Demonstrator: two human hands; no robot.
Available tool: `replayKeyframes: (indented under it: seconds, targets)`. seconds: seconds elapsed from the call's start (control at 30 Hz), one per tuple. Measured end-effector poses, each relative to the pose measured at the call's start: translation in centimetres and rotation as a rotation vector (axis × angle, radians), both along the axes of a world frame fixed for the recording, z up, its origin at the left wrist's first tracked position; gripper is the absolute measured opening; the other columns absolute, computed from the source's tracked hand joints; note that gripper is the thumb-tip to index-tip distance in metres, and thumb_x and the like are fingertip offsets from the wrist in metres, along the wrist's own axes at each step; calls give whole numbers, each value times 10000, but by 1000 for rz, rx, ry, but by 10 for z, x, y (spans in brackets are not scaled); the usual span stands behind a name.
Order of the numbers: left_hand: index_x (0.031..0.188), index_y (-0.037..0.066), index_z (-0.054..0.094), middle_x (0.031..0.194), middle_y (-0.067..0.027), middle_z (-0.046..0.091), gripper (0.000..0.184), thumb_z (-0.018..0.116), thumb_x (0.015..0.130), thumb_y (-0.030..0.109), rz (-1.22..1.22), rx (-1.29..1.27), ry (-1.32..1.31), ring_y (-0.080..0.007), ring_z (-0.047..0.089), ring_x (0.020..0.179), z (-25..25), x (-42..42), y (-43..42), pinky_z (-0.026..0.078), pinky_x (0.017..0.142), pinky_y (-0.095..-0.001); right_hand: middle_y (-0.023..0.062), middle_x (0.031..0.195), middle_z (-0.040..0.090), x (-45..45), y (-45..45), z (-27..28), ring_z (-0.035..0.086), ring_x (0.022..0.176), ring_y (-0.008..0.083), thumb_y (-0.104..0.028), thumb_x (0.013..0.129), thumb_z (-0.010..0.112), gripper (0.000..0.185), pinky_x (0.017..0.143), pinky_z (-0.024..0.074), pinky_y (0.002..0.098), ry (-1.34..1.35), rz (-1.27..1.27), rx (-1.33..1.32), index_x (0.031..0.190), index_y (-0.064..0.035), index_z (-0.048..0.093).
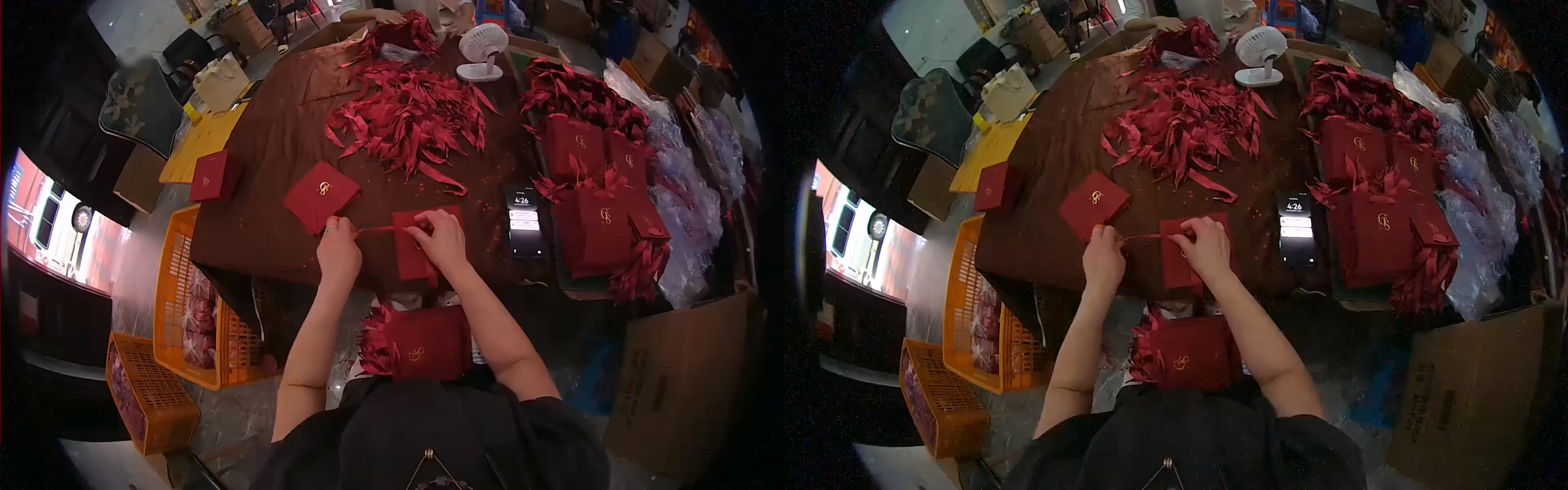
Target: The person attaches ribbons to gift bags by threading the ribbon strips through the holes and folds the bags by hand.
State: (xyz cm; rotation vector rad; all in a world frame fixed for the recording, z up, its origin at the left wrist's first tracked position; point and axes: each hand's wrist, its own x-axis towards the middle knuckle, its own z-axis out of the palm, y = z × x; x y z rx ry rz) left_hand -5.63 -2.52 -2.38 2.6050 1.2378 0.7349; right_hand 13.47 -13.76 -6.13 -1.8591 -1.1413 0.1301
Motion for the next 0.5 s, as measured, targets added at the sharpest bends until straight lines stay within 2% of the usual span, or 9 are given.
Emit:
replayKeyframes:
  seconds: [0.07, 0.13, 0.17, 0.23, 0.27, 0.3, 0.4, 0.43, 0.5]
  targets:
    - [998, 48, 557, 1051, -180, 552, 125, 620, 890, 48, 46, 9, -15, -394, 613, 898, 0, -4, 8, 514, 734, -479, 101, 957, 674, -3, 2, 4, 609, 930, 330, -268, 781, 807, 261, 814, 511, 447, 33, -24, -65, 957, -96, 719]
    - [1060, 58, 573, 1045, -180, 558, 168, 633, 903, 75, 183, 170, -150, -391, 607, 914, 3, 2, 1, 514, 746, -478, 100, 953, 676, -3, 3, 2, 613, 923, 333, -266, 787, 801, 242, 801, 513, 454, 0, -38, -73, 940, -100, 715]
    - [1110, 68, 580, 1074, -189, 561, 216, 652, 919, 138, 203, 204, -154, -398, 604, 950, 3, 5, -10, 513, 766, -471, 100, 949, 677, -2, 5, 1, 616, 915, 335, -264, 793, 795, 223, 788, 515, 461, -31, -57, -76, 923, -103, 710]
    - [1111, 73, 581, 1093, -204, 566, 266, 688, 914, 216, 5, -4, -181, -403, 599, 998, 11, 13, -52, 512, 791, -458, 102, 940, 676, -1, 8, 3, 617, 912, 329, -260, 799, 787, 213, 784, 514, 460, -15, -62, -96, 918, -102, 709]
    - [1157, 76, 589, 1091, -203, 568, 368, 719, 898, 302, -105, -153, -154, -405, 587, 1040, 0, 14, -70, 513, 816, -455, 105, 932, 674, 0, 8, 4, 619, 909, 324, -257, 805, 779, 203, 780, 514, 458, 0, -67, -117, 914, -100, 707]
    - [1219, 80, 601, 1074, -192, 577, 468, 745, 873, 359, -121, -111, -3, -395, 581, 1054, -4, 16, -87, 513, 829, -461, 105, 932, 674, 2, 9, 6, 619, 909, 324, -257, 805, 779, 203, 780, 514, 458, 1, -66, -119, 914, -100, 707]
    - [1249, 84, 623, 1079, -190, 576, 522, 762, 849, 389, -73, -72, -13, -387, 580, 1046, -19, 19, -83, 513, 837, -464, 91, 931, 659, 10, 1, 16, 626, 935, 287, -168, 827, 754, 141, 765, 520, 391, 202, 89, 33, 931, -89, 702]
    - [1233, 95, 647, 1081, -180, 579, 514, 778, 827, 382, -46, -67, -16, -375, 576, 1051, -18, 20, -77, 513, 844, -454, 91, 931, 659, 11, -8, 23, 626, 935, 287, -168, 827, 754, 141, 765, 520, 391, 196, 92, 29, 931, -89, 702]
    - [1213, 105, 650, 1089, -177, 578, 488, 776, 820, 366, -52, -58, -26, -370, 576, 1046, -23, 21, -64, 520, 830, -451, 63, 994, 652, 8, -30, 37, 619, 948, 281, -95, 805, 743, 155, 786, 528, 372, -185, 278, 214, 954, -88, 699]
